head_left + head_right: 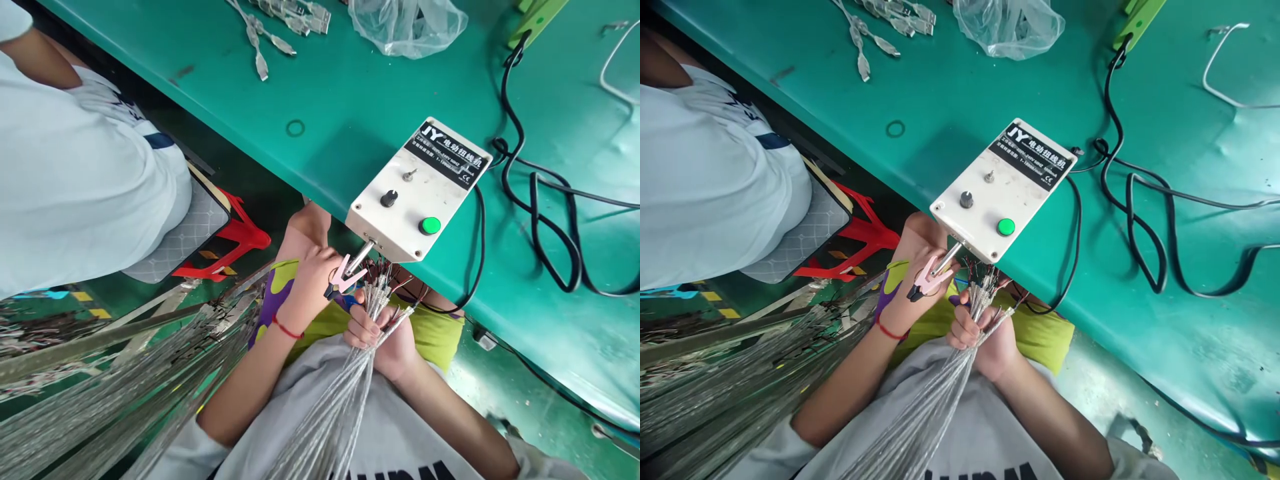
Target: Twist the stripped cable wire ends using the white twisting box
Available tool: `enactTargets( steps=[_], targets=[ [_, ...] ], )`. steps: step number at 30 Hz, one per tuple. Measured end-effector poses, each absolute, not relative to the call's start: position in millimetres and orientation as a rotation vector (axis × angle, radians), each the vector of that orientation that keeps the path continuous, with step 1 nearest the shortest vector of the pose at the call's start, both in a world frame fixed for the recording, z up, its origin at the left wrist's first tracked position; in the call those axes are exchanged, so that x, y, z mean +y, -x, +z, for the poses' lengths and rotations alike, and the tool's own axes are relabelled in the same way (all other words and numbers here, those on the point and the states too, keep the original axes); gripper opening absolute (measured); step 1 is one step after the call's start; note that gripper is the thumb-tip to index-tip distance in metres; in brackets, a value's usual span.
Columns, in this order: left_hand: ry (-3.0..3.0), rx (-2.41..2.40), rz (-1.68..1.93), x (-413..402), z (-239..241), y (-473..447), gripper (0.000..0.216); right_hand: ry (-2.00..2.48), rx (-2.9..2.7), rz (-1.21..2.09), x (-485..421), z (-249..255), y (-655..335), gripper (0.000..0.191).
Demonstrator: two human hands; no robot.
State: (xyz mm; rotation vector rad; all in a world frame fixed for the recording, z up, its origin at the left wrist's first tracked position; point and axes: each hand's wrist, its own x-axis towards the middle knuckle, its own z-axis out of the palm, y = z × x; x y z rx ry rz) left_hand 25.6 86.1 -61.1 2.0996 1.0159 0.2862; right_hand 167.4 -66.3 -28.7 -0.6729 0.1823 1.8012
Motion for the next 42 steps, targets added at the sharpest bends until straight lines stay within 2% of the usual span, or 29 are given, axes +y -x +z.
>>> enactTargets(
  steps=[4,7,12,18,23,27,31,37,42],
  targets=[
    [-1.81,0.964,0.384,48,-47,-20,0.028,0.726,0.127,1.859,-64,-36,-164,0.017],
    [-1.539,0.99,0.481,38,-41,-21,0.023,0.776,0.079,1.902,-63,-42,-162,0.014],
    [-1.133,1.052,0.419,34,-32,-15,0.042,0.867,0.002,1.882,-61,-43,-162,0.025],
    [-1.225,1.235,0.63,38,-26,-2,0.043,0.942,-0.04,1.776,-71,-47,-163,0.045],
    [-1.219,1.161,0.474,31,-29,-3,0.024,1.004,-0.036,1.749,-77,-51,-159,0.038],
    [-1.282,1.153,0.465,26,-28,-4,0.034,1.062,-0.01,1.693,-76,-52,-156,0.044],
    [-1.387,1.096,0.391,38,-19,6,0.017,1.11,0.001,1.605,-73,-55,-158,0.044],
    [-1.555,0.857,0.076,55,-1,15,0.024,1.147,0.021,1.554,-65,-53,-163,0.047],
    [-1.498,0.893,0.107,54,-8,16,0.03,1.214,0.091,1.534,-65,-53,-157,0.056]
  ],
)
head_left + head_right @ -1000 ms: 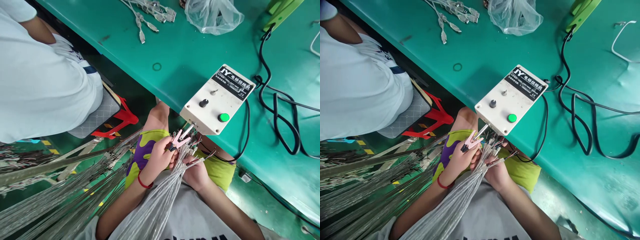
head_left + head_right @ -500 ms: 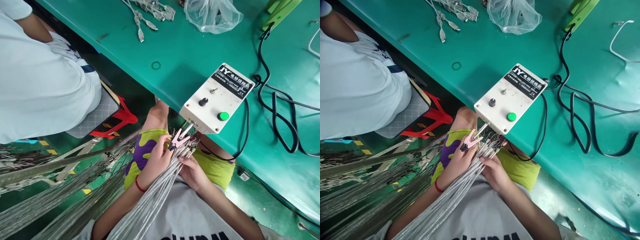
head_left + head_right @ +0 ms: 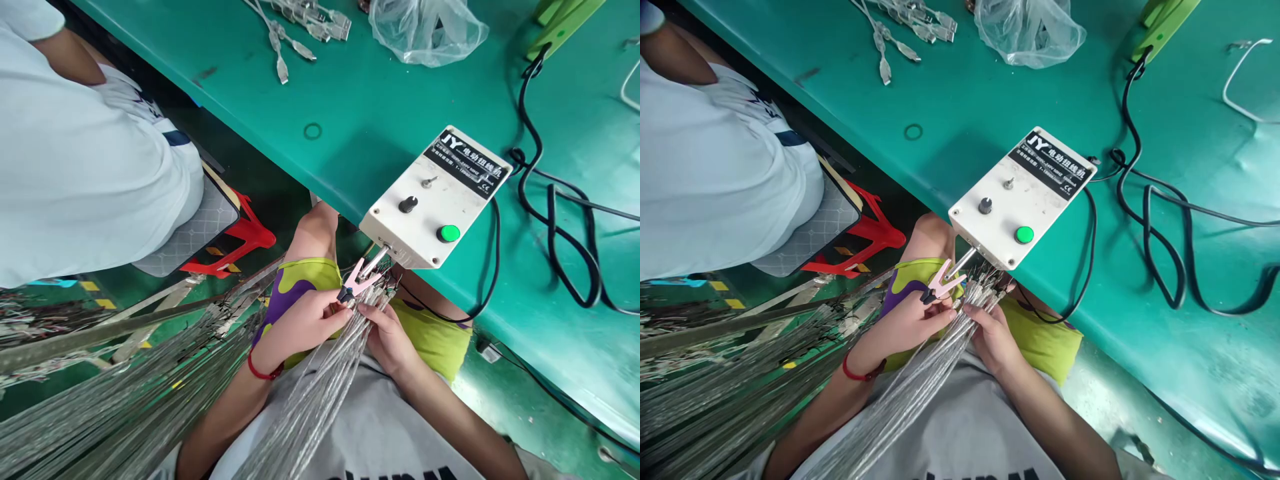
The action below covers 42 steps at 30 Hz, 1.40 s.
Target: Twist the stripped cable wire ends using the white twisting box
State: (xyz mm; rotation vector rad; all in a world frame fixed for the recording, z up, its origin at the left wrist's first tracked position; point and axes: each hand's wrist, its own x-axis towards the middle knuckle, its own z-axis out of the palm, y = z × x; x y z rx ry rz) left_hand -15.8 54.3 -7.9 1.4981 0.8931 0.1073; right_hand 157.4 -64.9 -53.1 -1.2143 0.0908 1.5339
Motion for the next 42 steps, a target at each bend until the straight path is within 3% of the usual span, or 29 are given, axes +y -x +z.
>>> enactTargets(
  steps=[4,8,14,16,19,23,27,30,36,42],
  targets=[
    [-1.186,1.103,0.299,57,-17,22,0.026,1.29,0.133,1.532,-67,-59,-150,0.06],
    [-0.973,1.207,0.528,66,-10,31,0.055,1.338,0.091,1.594,-70,-61,-143,0.07],
    [-0.994,1.149,0.653,68,25,42,0.027,1.484,-0.112,1.736,-84,-53,-157,0.079],
    [-1.074,1.101,0.65,64,35,42,0.037,1.568,-0.299,1.724,-85,-40,-169,0.066],
    [-1.174,1.04,0.673,55,44,39,0.048,1.704,-0.967,1.518,-80,-6,-185,0.032],
    [-1.176,0.971,0.708,40,49,29,0.051,1.555,-1.536,1.109,-71,47,-186,0.034],
    [-1.115,0.927,0.844,23,53,23,0.037,1.425,-1.462,0.816,-63,73,-174,0.013],
    [-1.118,0.896,0.848,10,57,24,0.03,1.433,-1.299,0.77,-56,75,-166,0.017],
    [-1.139,0.781,0.798,-2,56,23,0.028,1.23,-0.895,1.112,-40,80,-156,0.003],
    [-1.134,0.61,0.982,-3,38,16,0.006,1.087,-0.633,1.361,-38,70,-159,0.012]
  ],
)
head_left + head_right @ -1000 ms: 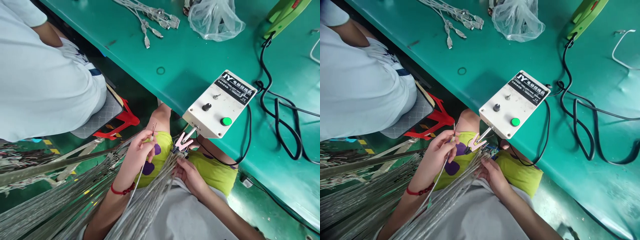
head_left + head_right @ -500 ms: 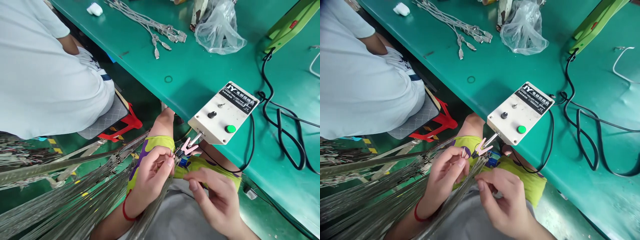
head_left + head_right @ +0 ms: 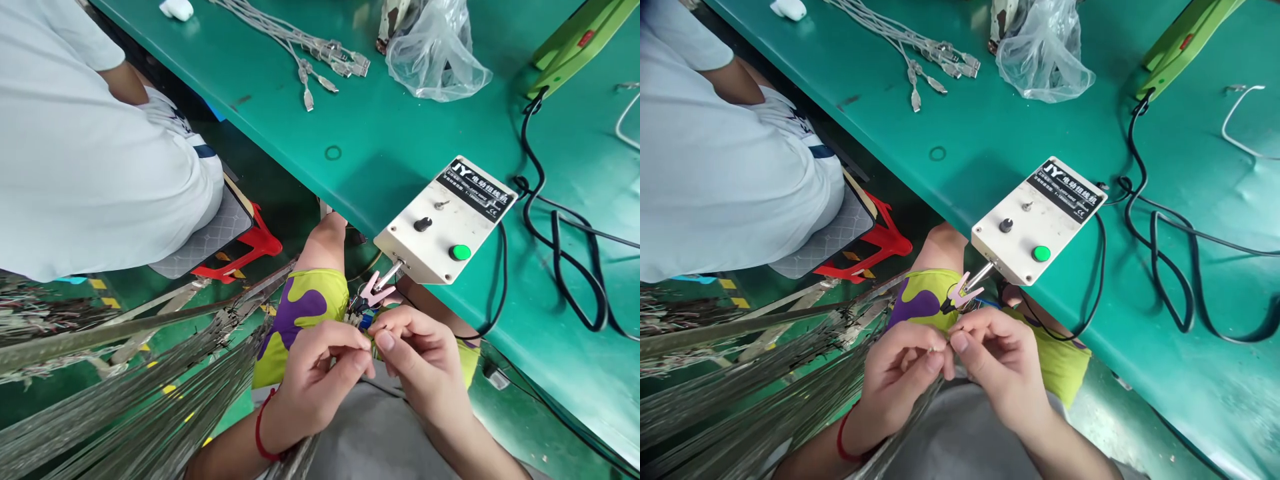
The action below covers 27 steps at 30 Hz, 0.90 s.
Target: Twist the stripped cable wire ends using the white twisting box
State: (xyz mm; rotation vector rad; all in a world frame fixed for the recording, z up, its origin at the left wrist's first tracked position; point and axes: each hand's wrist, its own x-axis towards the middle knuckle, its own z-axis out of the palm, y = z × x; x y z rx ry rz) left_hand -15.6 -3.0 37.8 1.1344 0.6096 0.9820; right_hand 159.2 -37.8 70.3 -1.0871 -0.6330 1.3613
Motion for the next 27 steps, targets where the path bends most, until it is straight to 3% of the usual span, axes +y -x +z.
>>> enactTargets(
  steps=[6,11,15,27],
  targets=[
    [-1.169,0.54,0.902,-6,38,19,0.011,1.172,-0.704,1.362,-43,64,-162,0.027],
    [-1.38,0.838,0.982,-14,44,19,0.006,1.253,-0.912,0.937,-52,68,-159,0.009],
    [-1.601,0.952,1.038,-19,44,16,0.0,1.177,-0.813,1.14,-51,70,-153,0.024],
    [-1.569,0.945,0.972,-23,43,14,0.003,1.13,-0.656,1.204,-46,65,-151,0.015]
  ],
)
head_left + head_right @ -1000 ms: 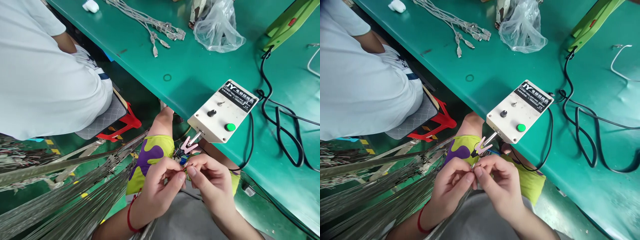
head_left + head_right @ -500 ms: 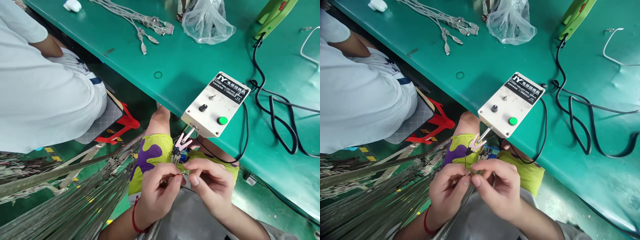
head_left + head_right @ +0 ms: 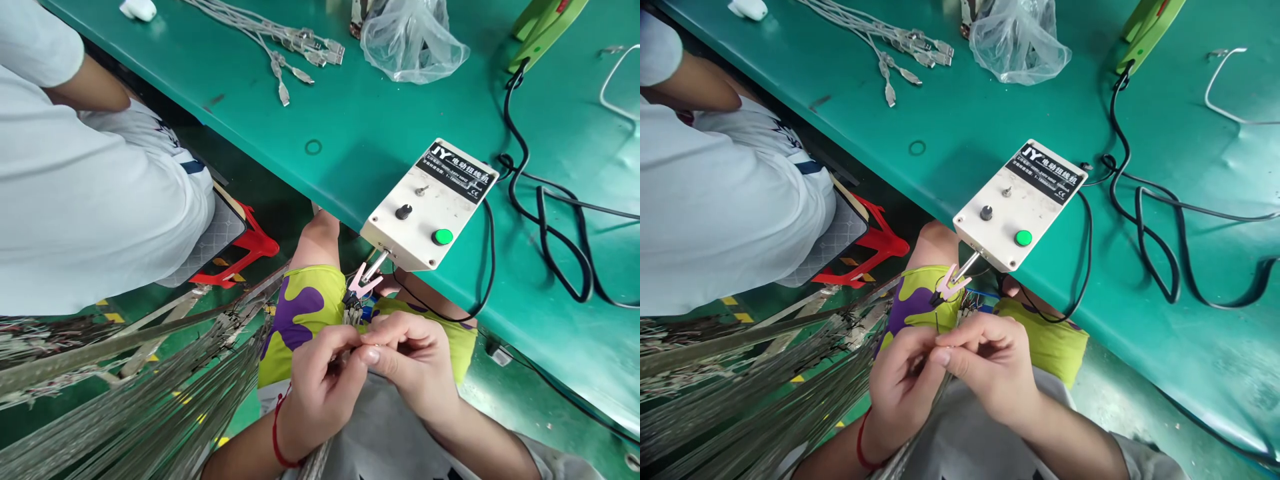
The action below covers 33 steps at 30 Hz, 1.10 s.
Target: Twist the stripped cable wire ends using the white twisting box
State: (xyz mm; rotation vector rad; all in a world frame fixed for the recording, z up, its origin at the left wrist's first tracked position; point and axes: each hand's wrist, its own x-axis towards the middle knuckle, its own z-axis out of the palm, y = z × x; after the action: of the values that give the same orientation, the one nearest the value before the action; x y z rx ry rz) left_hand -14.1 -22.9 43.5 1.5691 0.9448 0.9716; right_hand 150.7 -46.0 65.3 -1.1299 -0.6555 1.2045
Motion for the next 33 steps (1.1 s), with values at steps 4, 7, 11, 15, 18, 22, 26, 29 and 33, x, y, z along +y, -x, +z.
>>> enactTargets(
  steps=[4,7,11,15,18,22,26,29,33],
  targets=[
    [-1.482,0.934,0.959,-23,40,15,0.004,1.12,-0.674,1.203,-49,60,-152,0.012],
    [-1.458,0.922,0.955,-23,38,15,0.007,1.137,-0.696,1.208,-51,58,-153,0.018],
    [-1.408,0.906,0.957,-30,32,17,0.012,1.082,-0.702,1.216,-55,58,-151,0.015],
    [-1.308,0.89,1.061,-43,22,21,0.013,1.039,-0.694,1.251,-65,50,-151,0.016],
    [-1.187,0.848,1.097,-49,16,20,0.012,1.08,-0.653,1.21,-71,43,-158,0.026],
    [-1.025,0.716,1.045,-44,15,14,0.016,1.082,-0.82,1.25,-65,46,-170,0.022],
    [-0.907,0.651,0.973,-34,22,7,0.023,1.046,-0.946,1.427,-55,56,-172,0.029],
    [-0.884,0.6,0.914,-30,25,7,0.025,1.042,-0.871,1.544,-54,58,-172,0.03],
    [-0.889,0.563,0.831,-29,26,8,0.03,0.992,-0.694,1.705,-58,51,-176,0.031]
  ],
)
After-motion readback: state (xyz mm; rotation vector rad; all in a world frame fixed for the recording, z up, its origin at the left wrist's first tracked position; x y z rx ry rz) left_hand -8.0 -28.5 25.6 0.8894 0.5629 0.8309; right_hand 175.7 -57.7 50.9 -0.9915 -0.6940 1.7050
